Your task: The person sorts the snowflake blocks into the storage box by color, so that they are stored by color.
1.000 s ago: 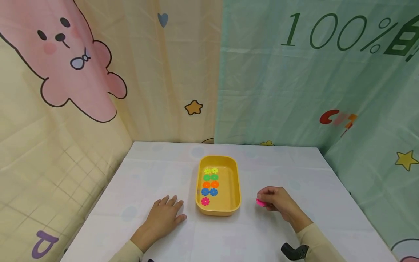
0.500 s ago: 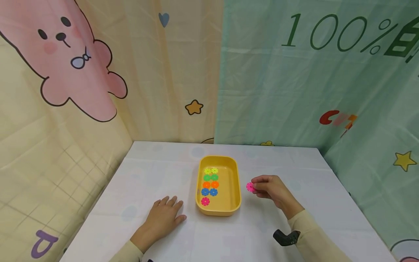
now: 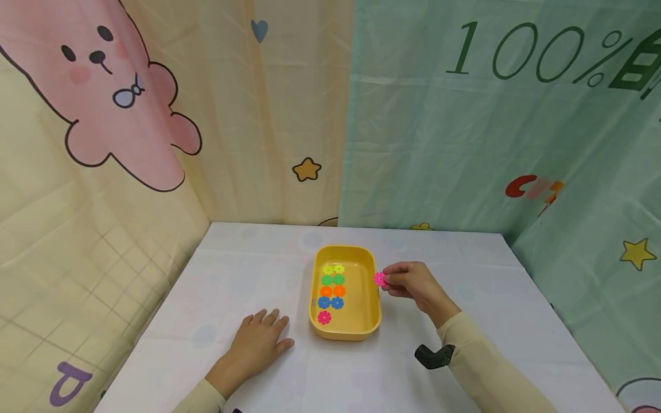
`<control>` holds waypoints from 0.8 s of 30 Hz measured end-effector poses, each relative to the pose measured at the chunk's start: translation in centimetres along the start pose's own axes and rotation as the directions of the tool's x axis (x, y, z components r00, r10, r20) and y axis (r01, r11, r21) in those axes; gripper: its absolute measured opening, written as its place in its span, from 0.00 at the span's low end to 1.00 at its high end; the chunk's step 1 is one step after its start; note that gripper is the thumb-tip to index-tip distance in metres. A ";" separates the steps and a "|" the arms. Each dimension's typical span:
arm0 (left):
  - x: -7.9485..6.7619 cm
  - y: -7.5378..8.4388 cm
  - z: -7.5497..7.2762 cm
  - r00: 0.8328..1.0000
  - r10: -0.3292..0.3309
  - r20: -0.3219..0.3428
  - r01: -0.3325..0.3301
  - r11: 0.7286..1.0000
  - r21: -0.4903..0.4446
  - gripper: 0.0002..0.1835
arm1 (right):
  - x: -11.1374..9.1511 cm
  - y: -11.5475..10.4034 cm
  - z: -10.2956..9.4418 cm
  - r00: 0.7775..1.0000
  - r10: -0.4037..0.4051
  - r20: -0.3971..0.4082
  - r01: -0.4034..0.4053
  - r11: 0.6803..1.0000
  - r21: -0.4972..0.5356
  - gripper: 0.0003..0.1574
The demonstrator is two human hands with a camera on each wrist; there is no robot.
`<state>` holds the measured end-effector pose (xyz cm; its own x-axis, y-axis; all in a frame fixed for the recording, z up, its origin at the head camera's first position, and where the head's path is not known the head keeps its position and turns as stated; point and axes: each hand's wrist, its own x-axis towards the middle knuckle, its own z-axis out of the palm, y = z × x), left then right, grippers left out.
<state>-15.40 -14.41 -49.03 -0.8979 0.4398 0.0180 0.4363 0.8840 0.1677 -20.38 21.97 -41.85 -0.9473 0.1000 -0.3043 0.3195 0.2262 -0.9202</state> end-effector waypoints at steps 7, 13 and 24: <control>0.0 0.0 0.0 1.000 0.000 -0.004 0.000 1.000 0.000 0.30 | 0.9 -0.9 1.4 1.000 0.006 -0.006 -0.006 1.000 -0.007 0.13; 0.0 -0.1 0.0 1.000 0.005 -0.011 -0.005 1.000 0.002 0.30 | 1.6 -1.1 2.7 1.000 -0.002 -0.014 0.002 1.000 -0.027 0.11; 0.0 -0.1 0.0 1.000 0.001 -0.012 -0.001 1.000 0.001 0.30 | 2.2 -1.5 5.1 0.999 -0.021 0.029 0.022 0.998 -0.056 0.09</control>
<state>-15.43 -14.51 -49.09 -0.8982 0.4386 0.0296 0.4371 0.8839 0.1663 -23.08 16.92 -42.34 -0.9540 0.0669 -0.2923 0.2991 0.2827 -0.9114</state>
